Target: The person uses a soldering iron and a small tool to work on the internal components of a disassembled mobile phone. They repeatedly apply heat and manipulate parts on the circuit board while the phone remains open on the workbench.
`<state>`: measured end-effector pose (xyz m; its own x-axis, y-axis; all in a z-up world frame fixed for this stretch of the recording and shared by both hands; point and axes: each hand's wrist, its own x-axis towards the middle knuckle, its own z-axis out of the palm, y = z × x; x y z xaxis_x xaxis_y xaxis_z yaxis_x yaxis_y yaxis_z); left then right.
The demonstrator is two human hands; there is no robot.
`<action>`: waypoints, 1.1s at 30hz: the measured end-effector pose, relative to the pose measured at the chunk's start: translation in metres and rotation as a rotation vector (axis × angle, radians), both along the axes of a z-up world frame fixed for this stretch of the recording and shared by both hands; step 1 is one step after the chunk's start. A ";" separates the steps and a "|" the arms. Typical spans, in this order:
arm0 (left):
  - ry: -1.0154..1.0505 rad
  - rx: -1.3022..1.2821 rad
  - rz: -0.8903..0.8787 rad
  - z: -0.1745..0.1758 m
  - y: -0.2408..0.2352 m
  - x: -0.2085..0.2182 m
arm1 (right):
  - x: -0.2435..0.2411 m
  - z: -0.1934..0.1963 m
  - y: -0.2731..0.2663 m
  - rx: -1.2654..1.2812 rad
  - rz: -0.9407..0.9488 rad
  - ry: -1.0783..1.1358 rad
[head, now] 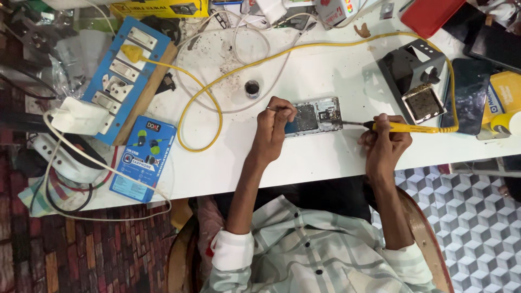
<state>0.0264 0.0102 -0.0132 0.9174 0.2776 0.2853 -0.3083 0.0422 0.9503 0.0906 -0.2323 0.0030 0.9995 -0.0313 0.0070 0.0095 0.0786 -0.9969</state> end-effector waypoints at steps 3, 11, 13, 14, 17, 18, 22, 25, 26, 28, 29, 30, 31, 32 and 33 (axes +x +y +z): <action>-0.004 0.020 0.009 -0.001 -0.001 0.000 | 0.000 -0.001 0.000 -0.007 0.006 -0.010; -0.016 0.081 0.053 0.002 -0.003 -0.003 | 0.005 -0.004 0.000 0.046 0.011 -0.022; 0.006 0.045 0.041 0.000 -0.004 -0.004 | 0.002 -0.006 -0.003 0.038 0.012 -0.021; 0.011 0.028 0.037 -0.001 -0.003 -0.003 | 0.003 -0.007 -0.003 0.049 0.023 -0.033; 0.014 0.016 0.021 -0.002 -0.003 -0.003 | 0.003 -0.009 -0.005 0.074 0.024 -0.035; 0.021 0.018 0.023 -0.003 -0.002 -0.003 | 0.004 -0.010 -0.005 0.083 0.020 -0.032; 0.023 -0.014 0.030 -0.003 -0.003 -0.005 | 0.008 -0.012 -0.007 0.149 -0.026 -0.010; 0.012 -0.029 0.034 -0.003 -0.004 -0.007 | 0.007 -0.013 -0.007 0.152 -0.015 -0.022; 0.009 -0.026 0.031 -0.003 -0.003 -0.006 | 0.007 -0.013 -0.006 0.143 -0.012 -0.023; 0.022 -0.064 0.018 -0.004 -0.002 -0.006 | 0.008 -0.013 -0.005 0.132 -0.005 -0.016; 0.027 -0.084 0.011 -0.005 -0.003 -0.007 | 0.008 -0.013 -0.005 0.130 -0.002 -0.007; 0.018 -0.064 0.020 -0.005 -0.004 -0.007 | 0.008 -0.012 -0.004 0.130 0.002 -0.001; 0.009 -0.043 0.029 -0.005 -0.004 -0.008 | 0.006 -0.011 -0.005 0.117 0.004 0.005; -0.009 -0.017 0.037 -0.004 -0.003 -0.006 | 0.007 -0.009 -0.004 0.110 0.006 0.002; 0.011 -0.023 0.030 -0.004 -0.001 -0.003 | 0.008 -0.007 -0.002 0.103 0.009 -0.001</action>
